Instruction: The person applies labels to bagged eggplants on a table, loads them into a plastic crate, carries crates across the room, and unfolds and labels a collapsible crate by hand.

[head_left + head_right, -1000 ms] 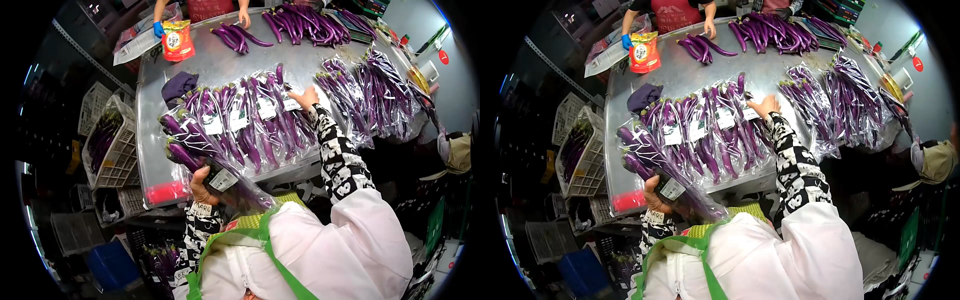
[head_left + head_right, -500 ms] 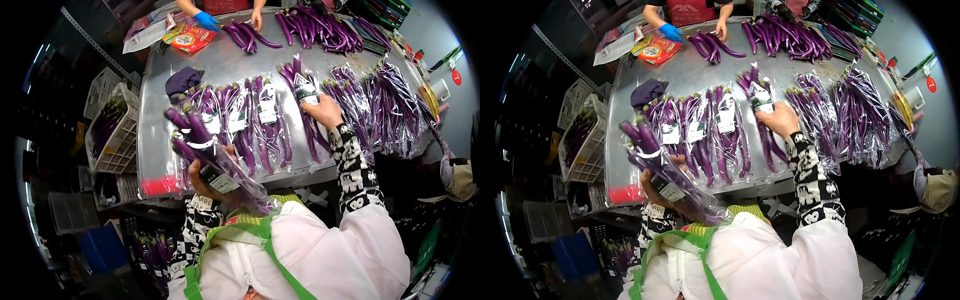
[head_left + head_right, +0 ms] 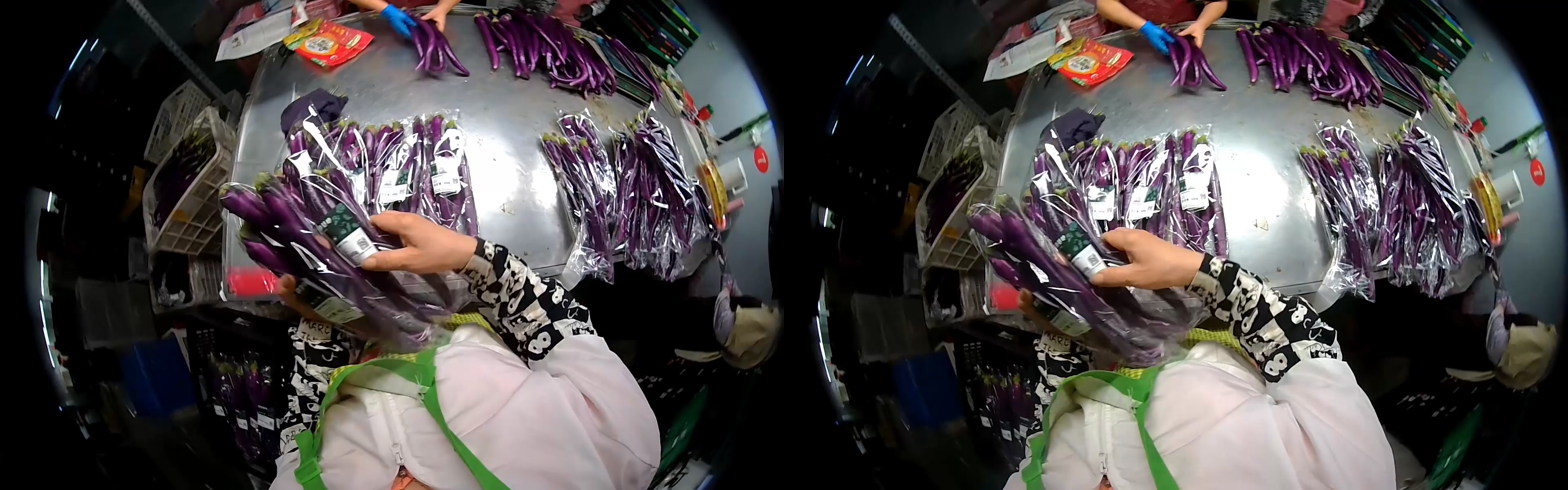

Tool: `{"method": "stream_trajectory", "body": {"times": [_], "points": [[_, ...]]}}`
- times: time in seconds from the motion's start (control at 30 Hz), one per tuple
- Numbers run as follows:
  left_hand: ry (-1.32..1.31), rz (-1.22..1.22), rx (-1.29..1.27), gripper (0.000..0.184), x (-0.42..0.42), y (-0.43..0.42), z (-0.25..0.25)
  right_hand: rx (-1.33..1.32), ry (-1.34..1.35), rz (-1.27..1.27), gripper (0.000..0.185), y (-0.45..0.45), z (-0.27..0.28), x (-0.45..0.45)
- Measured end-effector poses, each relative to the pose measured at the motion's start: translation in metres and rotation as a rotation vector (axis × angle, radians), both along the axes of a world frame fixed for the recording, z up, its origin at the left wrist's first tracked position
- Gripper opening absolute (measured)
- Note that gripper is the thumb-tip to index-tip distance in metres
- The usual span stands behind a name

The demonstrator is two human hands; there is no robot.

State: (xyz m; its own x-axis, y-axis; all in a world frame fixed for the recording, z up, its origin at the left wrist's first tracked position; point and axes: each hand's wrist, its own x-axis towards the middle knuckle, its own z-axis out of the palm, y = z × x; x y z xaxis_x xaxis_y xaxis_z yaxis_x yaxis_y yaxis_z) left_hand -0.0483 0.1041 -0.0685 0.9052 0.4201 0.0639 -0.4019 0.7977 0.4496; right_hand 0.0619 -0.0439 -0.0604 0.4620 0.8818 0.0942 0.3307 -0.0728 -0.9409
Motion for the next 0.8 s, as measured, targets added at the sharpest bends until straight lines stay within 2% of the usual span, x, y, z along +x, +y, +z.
{"method": "stream_trajectory", "body": {"times": [0.03,0.07,0.13,0.2,0.27,0.33,0.37,0.4,0.43,0.47,0.5,0.53,0.57,0.63,0.67,0.7,0.73,0.77,0.8], "points": [[0.006,-0.015,0.015,0.053,-0.001,0.006,-0.002,0.007,0.113,0.087,0.059,0.001,0.000,0.003],[0.016,-0.015,0.036,0.050,-0.003,0.013,-0.006,-0.117,0.142,0.098,0.068,-0.004,-0.012,0.014],[0.035,0.068,0.060,0.044,-0.011,0.027,-0.017,-0.245,0.141,0.051,0.065,-0.014,-0.032,0.039],[0.034,0.208,0.106,0.038,-0.024,0.038,-0.032,-0.283,0.025,-0.247,0.063,-0.022,-0.065,0.073],[0.018,0.381,0.190,0.032,-0.039,0.046,-0.049,-0.175,-0.150,-0.652,0.060,-0.045,-0.121,0.115],[-0.012,0.556,0.283,0.026,-0.055,0.049,-0.070,-0.099,-0.020,-0.775,0.058,-0.071,-0.187,0.153],[-0.012,0.588,0.282,0.024,-0.047,0.045,-0.074,-0.137,0.219,-0.868,0.061,-0.092,-0.225,0.182],[-0.012,0.602,0.226,0.021,-0.050,0.046,-0.076,-0.262,0.335,-0.875,0.053,-0.100,-0.226,0.189],[-0.026,0.532,0.059,0.019,-0.055,0.055,-0.068,-0.392,0.446,-0.871,0.047,-0.106,-0.227,0.196],[-0.039,0.473,-0.117,0.018,-0.059,0.063,-0.058,-0.324,0.504,-0.904,0.044,-0.107,-0.232,0.196],[0.007,0.588,-0.041,0.018,-0.063,0.066,-0.049,-0.260,0.559,-0.934,0.042,-0.110,-0.235,0.195],[0.116,0.565,0.015,0.023,-0.077,0.083,-0.056,-0.368,0.660,-0.899,0.035,-0.115,-0.234,0.202],[0.223,0.536,0.073,0.028,-0.091,0.100,-0.064,-0.422,0.734,-0.816,0.027,-0.099,-0.201,0.186],[0.222,0.614,-0.036,0.029,-0.080,0.101,-0.092,-0.077,0.928,-0.766,0.031,-0.093,-0.232,0.202],[0.191,0.636,-0.070,0.028,-0.086,0.103,-0.092,-0.147,0.982,-0.561,0.038,-0.114,-0.257,0.241],[0.153,0.655,-0.121,0.027,-0.101,0.109,-0.087,-0.033,0.939,-0.644,0.035,-0.133,-0.276,0.262],[0.084,0.781,0.040,0.026,-0.124,0.142,-0.131,-0.189,0.635,-0.713,0.034,-0.148,-0.246,0.277],[0.027,0.905,0.223,0.025,-0.146,0.167,-0.139,-0.332,0.349,-0.765,0.034,-0.155,-0.218,0.283],[0.042,0.898,-0.129,0.025,-0.182,0.190,-0.145,-0.350,0.097,-0.795,0.037,-0.159,-0.196,0.283]]}}
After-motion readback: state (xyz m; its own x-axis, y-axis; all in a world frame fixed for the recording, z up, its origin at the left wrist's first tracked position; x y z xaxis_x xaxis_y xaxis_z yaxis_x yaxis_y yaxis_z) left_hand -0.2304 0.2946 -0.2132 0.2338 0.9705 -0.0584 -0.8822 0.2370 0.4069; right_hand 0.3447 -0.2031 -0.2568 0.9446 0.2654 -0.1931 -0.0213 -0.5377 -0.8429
